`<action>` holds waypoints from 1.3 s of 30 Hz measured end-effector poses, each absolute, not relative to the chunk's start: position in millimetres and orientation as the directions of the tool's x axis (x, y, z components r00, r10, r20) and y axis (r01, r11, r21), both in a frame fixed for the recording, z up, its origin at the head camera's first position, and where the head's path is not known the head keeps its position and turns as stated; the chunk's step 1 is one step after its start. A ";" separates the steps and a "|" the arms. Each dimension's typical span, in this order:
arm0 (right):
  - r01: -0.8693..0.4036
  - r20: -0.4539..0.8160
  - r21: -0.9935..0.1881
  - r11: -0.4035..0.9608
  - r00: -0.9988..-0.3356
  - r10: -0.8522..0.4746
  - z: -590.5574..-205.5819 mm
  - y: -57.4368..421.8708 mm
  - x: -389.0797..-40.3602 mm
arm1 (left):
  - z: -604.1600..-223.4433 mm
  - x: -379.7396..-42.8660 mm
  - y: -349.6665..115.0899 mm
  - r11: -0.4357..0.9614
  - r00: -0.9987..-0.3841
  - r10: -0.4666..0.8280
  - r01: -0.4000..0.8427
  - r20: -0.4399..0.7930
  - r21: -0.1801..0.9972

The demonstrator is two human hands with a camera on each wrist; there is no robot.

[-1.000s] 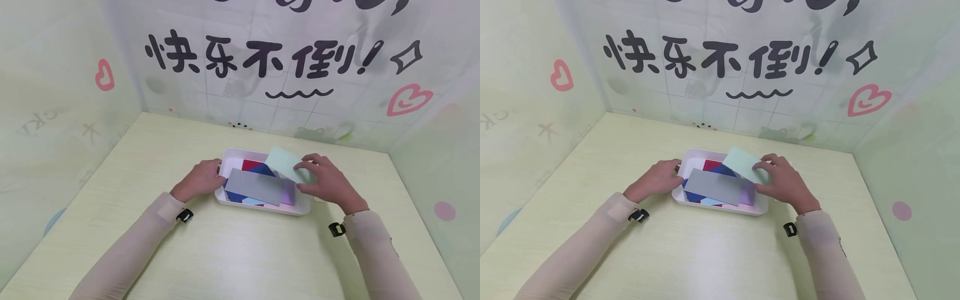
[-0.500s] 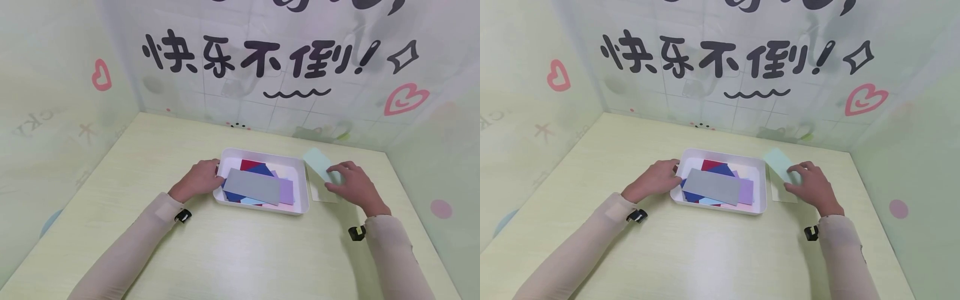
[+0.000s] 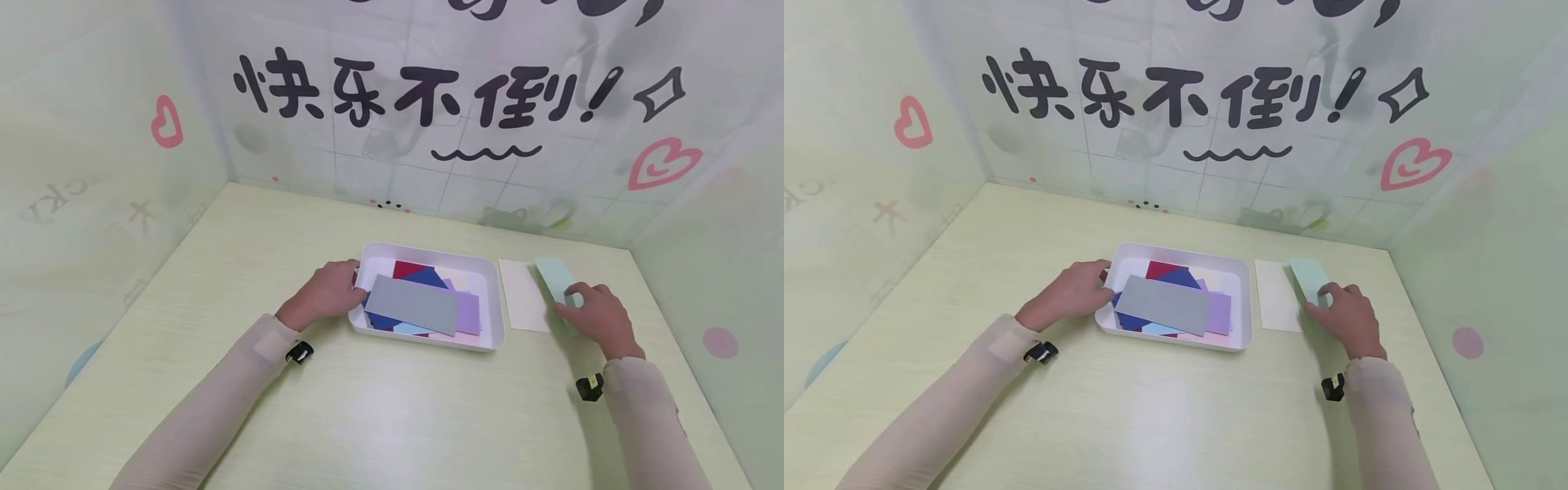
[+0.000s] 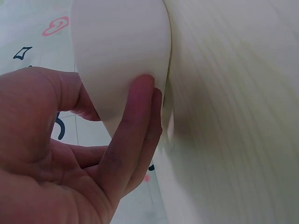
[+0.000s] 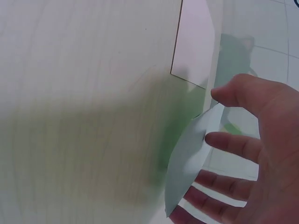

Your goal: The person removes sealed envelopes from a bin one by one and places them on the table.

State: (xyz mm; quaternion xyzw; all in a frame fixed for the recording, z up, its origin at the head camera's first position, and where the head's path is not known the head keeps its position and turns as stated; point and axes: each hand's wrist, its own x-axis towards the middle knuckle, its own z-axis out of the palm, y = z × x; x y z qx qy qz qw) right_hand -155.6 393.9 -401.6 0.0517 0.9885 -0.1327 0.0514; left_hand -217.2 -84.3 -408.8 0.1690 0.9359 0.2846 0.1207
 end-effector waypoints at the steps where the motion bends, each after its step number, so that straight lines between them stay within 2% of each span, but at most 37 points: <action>1: 0.132 -0.127 -0.253 0.958 -0.987 0.102 -402.5 394.1 -155.6 | -409.0 -217.5 -84.3 0.781 -0.914 0.385 0.247 -0.129 0.574; 15: 0.257 -0.228 -0.223 0.940 -0.952 0.206 -405.1 387.1 -155.5 | -407.1 -216.2 -83.4 0.785 -0.916 0.377 0.238 -0.135 0.571; 39: 0.297 -0.226 -0.204 0.933 -0.942 0.250 -411.6 385.1 -158.4 | -407.3 -218.1 -82.7 0.798 -0.921 0.365 0.233 -0.139 0.555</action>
